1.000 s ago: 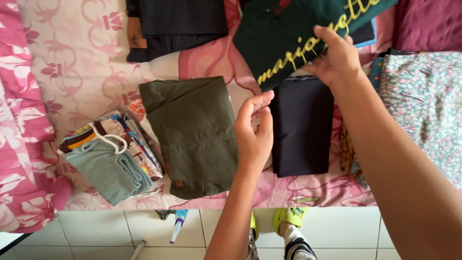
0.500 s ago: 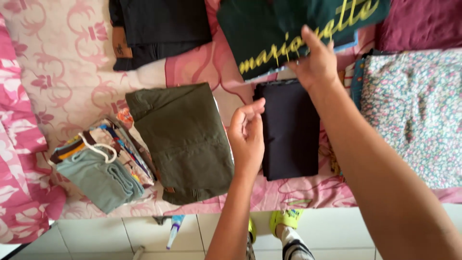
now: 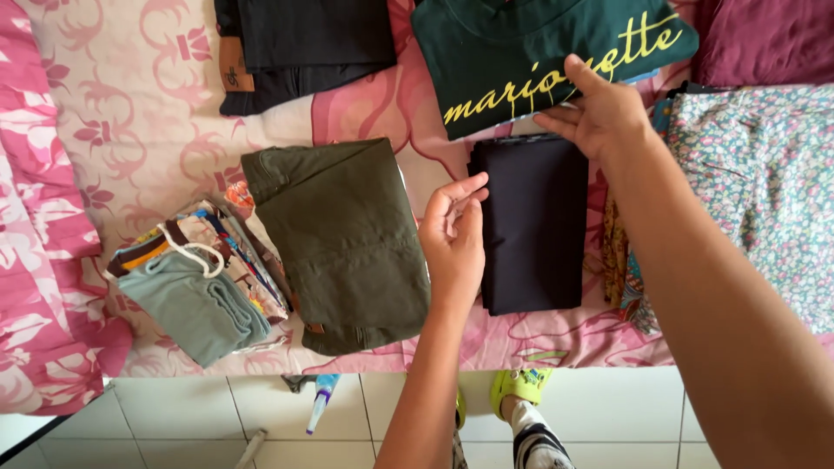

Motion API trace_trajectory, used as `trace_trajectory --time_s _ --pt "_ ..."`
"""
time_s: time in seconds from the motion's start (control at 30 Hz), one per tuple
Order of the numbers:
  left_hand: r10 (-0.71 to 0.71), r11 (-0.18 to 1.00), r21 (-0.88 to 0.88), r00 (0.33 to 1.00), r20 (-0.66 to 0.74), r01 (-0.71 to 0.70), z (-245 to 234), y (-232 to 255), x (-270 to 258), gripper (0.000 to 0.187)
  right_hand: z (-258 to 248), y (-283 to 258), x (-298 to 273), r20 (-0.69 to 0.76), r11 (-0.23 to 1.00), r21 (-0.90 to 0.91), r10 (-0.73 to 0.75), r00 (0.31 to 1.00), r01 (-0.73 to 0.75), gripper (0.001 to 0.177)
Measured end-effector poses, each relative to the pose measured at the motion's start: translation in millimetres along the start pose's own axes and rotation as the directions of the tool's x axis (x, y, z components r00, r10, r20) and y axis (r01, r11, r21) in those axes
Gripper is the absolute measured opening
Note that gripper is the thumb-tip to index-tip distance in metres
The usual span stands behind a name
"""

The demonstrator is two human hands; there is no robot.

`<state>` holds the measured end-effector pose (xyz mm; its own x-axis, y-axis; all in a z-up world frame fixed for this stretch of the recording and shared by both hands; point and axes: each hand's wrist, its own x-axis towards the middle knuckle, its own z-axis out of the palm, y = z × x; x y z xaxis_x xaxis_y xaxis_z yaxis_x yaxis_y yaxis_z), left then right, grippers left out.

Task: Organizing and arranging different pieces of clothing on a bed.

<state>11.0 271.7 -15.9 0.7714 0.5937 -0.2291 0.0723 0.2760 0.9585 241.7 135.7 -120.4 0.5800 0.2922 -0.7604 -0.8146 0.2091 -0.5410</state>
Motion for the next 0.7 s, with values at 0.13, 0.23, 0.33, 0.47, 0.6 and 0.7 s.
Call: trace_trajectory --time_s 0.13,0.23,0.33,0.47,0.6,0.7 --pt "-0.047 0.998 0.044 0.999 0.015 0.046 -8 7 -3 0.020 13 4 -11 -0.113 0.995 -0.094 0.035 0.993 -0.045 0.045" --pt "-0.062 0.998 0.004 0.997 -0.047 0.062 -28 -9 -8 0.021 29 49 -28 -0.431 0.991 -0.129 -0.075 0.899 0.021 0.024" --pt "-0.001 0.998 0.065 0.986 -0.167 0.012 -58 -28 -20 0.031 58 131 -63 -0.070 0.957 -0.171 -0.248 0.966 0.234 0.013" --pt "0.027 0.986 0.167 0.953 -0.302 0.025 -101 -48 -37 0.036 88 222 -87 0.276 0.630 -0.664 -0.295 0.915 0.403 0.034" --pt "-0.175 0.973 0.077 0.916 -0.360 0.216 -142 -72 -61 0.034 118 258 -123 0.244 0.573 -0.696 -0.379 0.892 0.434 0.064" --pt "-0.220 0.959 0.074 0.883 -0.413 0.274 -163 -72 -73 0.036 138 243 -142 0.085 0.437 -0.887 -0.166 0.982 0.151 0.045"
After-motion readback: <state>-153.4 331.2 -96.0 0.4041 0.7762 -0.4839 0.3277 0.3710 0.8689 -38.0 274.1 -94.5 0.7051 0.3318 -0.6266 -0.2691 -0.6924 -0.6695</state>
